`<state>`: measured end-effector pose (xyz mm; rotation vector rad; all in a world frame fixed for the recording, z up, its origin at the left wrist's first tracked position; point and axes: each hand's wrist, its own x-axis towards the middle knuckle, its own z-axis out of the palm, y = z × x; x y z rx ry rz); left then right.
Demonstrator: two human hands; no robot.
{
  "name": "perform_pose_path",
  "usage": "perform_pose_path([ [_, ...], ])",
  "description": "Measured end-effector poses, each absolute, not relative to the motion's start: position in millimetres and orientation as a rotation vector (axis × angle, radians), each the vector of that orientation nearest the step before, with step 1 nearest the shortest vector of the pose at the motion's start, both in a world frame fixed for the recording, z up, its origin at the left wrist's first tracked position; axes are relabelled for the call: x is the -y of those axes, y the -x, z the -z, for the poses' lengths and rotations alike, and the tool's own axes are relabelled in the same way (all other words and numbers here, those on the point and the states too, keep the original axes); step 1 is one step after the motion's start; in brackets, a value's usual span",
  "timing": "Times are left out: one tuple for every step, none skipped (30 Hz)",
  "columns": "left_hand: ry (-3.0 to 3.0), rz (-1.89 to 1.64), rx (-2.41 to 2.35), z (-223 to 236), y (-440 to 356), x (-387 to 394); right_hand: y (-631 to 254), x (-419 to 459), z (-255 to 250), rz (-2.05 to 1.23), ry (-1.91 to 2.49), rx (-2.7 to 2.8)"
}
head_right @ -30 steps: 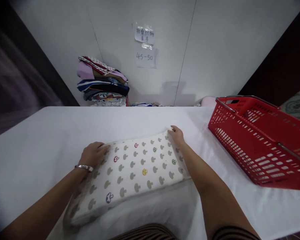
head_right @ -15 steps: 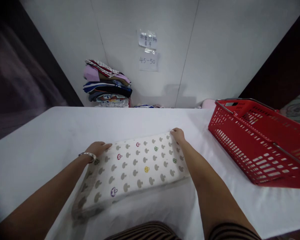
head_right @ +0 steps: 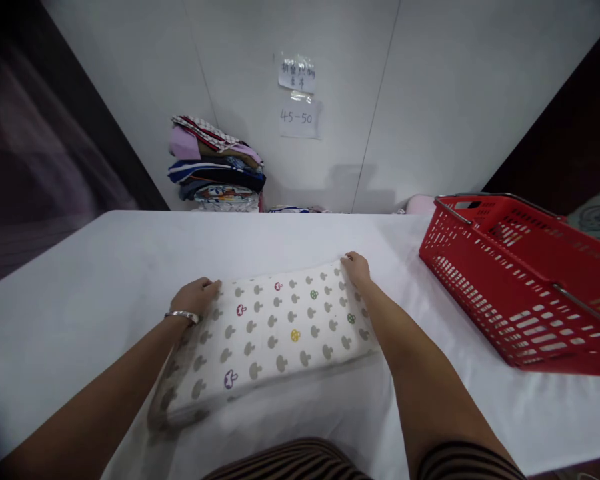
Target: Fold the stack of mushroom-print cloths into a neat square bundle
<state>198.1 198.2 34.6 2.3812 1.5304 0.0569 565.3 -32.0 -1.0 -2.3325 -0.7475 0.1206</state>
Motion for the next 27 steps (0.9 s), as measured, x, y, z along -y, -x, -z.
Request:
perform_pose_path([
  [-2.383, -0.08, -1.543, -35, -197, -196, -564, 32, 0, -0.117, 2.321, 0.754],
  [-2.388, -0.079, -1.553, -35, -197, -194, -563, 32, -1, -0.12, 2.325, 0.758],
  [-2.398, -0.052, -1.562, -35, -198, -192, -561, 31, -2, -0.129, 2.349, 0.762],
  [-2.415, -0.008, -1.566, -35, -198, -191, -559, 31, -3, -0.145, 2.387, 0.768],
  [-2.434, 0.042, -1.568, -36, -200, -190, -558, 30, -5, -0.161, 2.432, 0.773],
  [-2.453, 0.082, -1.568, -37, -201, -190, -556, 29, -7, -0.173, 2.479, 0.779],
  [-2.469, 0.104, -1.562, -38, -202, -190, -554, 29, -9, -0.175, 2.521, 0.791],
  [-2.485, 0.105, -1.558, -39, -203, -189, -552, 29, -11, -0.162, 2.557, 0.811],
  [-2.506, 0.08, -1.559, -40, -204, -188, -550, 29, -14, -0.13, 2.583, 0.842],
  [-2.537, 0.033, -1.561, -42, -203, -186, -546, 29, -16, -0.08, 2.597, 0.895],
  [-2.589, -0.034, -1.545, -42, -203, -182, -541, 29, -18, -0.019, 2.596, 0.972],
  [-2.663, -0.113, -1.499, -42, -202, -178, -535, 29, -20, 0.04, 2.579, 1.07],
  [-2.754, -0.192, -1.416, -41, -201, -172, -527, 29, -20, 0.084, 2.548, 1.188],
  [-2.848, -0.257, -1.302, -38, -201, -166, -519, 30, -20, 0.106, 2.503, 1.318],
  [-2.926, -0.292, -1.176, -35, -200, -160, -512, 30, -19, 0.102, 2.452, 1.449],
  [-2.971, -0.281, -1.082, -31, -199, -154, -505, 31, -17, 0.071, 2.412, 1.561],
  [-2.983, -0.234, -1.04, -26, -198, -150, -499, 32, -14, 0.019, 2.393, 1.643],
  [-2.968, -0.17, -1.042, -22, -197, -148, -496, 34, -11, -0.045, 2.397, 1.692],
  [-2.934, -0.108, -1.07, -18, -195, -147, -495, 36, -8, -0.106, 2.421, 1.707],
  [-2.896, -0.061, -1.104, -14, -194, -147, -496, 39, -6, -0.158, 2.459, 1.695],
  [-2.866, -0.037, -1.126, -11, -192, -149, -498, 41, -4, -0.197, 2.5, 1.67],
  [-2.848, -0.034, -1.131, -9, -191, -151, -501, 43, -2, -0.221, 2.53, 1.649],
  [-2.84, -0.041, -1.129, -7, -190, -153, -504, 44, -2, -0.233, 2.547, 1.637],
  [-2.832, -0.047, -1.131, -6, -190, -155, -507, 44, -1, -0.241, 2.555, 1.634],
  [-2.825, -0.047, -1.132, -5, -190, -156, -509, 44, -2, -0.246, 2.556, 1.633],
  [-2.819, -0.044, -1.133, -5, -190, -157, -510, 43, -3, -0.25, 2.557, 1.632],
  [-2.816, -0.042, -1.137, -5, -190, -157, -510, 41, -5, -0.256, 2.558, 1.627],
])
